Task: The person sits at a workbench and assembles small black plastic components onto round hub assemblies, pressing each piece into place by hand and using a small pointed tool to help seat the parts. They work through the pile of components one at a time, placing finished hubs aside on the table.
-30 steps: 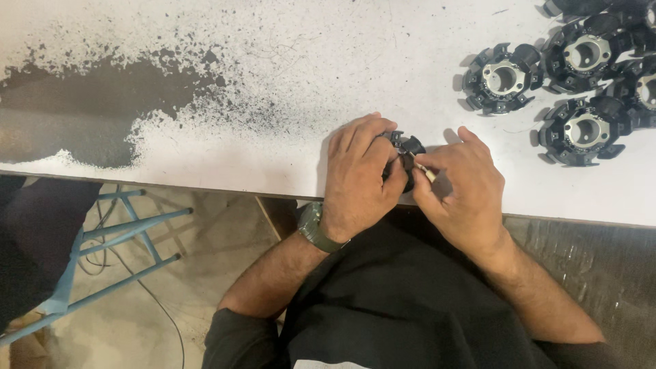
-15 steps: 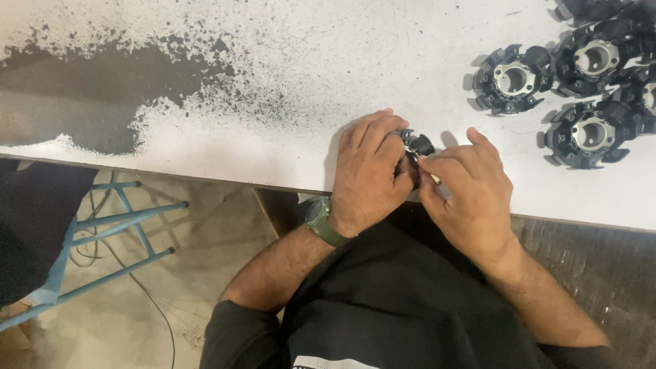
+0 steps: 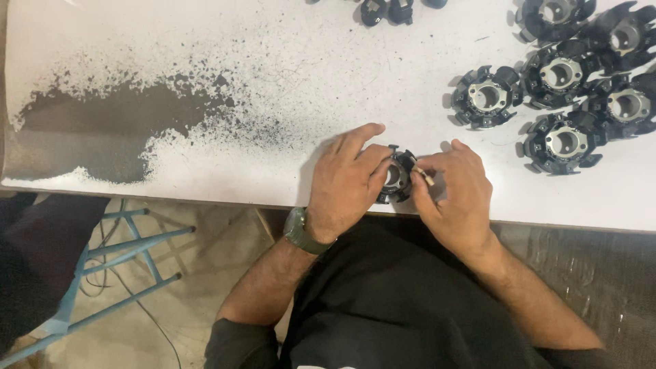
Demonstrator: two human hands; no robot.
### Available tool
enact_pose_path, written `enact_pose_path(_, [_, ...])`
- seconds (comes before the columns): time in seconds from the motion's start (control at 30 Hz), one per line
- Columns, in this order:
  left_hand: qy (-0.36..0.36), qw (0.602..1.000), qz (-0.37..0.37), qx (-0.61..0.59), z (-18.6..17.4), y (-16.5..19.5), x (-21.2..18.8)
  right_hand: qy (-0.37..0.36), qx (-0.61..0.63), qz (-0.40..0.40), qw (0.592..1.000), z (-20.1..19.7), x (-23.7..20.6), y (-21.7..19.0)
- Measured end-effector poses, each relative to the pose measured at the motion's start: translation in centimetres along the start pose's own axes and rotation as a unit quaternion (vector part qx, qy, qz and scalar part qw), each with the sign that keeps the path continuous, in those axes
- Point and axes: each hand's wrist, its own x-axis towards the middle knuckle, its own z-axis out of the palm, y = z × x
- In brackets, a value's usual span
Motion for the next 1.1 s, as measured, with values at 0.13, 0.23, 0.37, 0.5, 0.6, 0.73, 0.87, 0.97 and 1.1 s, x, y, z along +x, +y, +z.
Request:
enact_pose_path(0.13, [-0.018, 1.000, 0.013, 0.020, -0.4, -0.1, -0.1, -0.013, 0.003, 0.001, 1.000, -0.1, 0.0, 0.0])
enact_pose_path(0.23, [-0.019, 0.998, 0.057, 0.034, -0.8, 0.2, -0.2, -0.018, -0.003, -0.002, 1.000, -0.1, 0.3, 0.1])
enact_pose_path(0.37, [-0.024, 0.998, 0.046, -0.021, -0.8, 1.1, 0.3, -0.021, -0.005, -0.013, 1.000, -0.2, 0.5, 0.2])
enact_pose_path(0.5, [-0.038, 0.996, -0.041, -0.072, -0.9, 1.2, 0.5, -0.003, 0.013, -0.061, 0.998, -0.4, 0.1, 0.2])
enact_pose_path(0.6, [-0.014, 0.996, -0.031, -0.081, -0.9, 1.3, 0.2, -0.005, 0.006, -0.078, 0.997, -0.2, -0.1, 0.2])
enact_pose_path(0.73, [-0.011, 0.996, -0.040, -0.080, -0.7, 1.2, -0.1, -0.013, -0.019, -0.083, 0.996, 0.2, -0.2, 0.3])
enact_pose_path(0.87, [-0.034, 0.994, -0.055, -0.087, -0.6, 0.9, -0.3, -0.019, -0.051, -0.081, 0.995, 0.4, -0.2, 0.3])
enact_pose_path(0.97, [-0.020, 0.997, -0.030, -0.072, -0.6, 0.7, -0.6, -0.012, -0.050, -0.093, 0.994, 0.3, -0.3, 0.3])
enact_pose_path(1.1, [-0.006, 0.998, -0.010, -0.057, -0.4, 0.5, -1.1, -0.006, -0.048, -0.113, 0.992, 0.5, -0.3, 0.1])
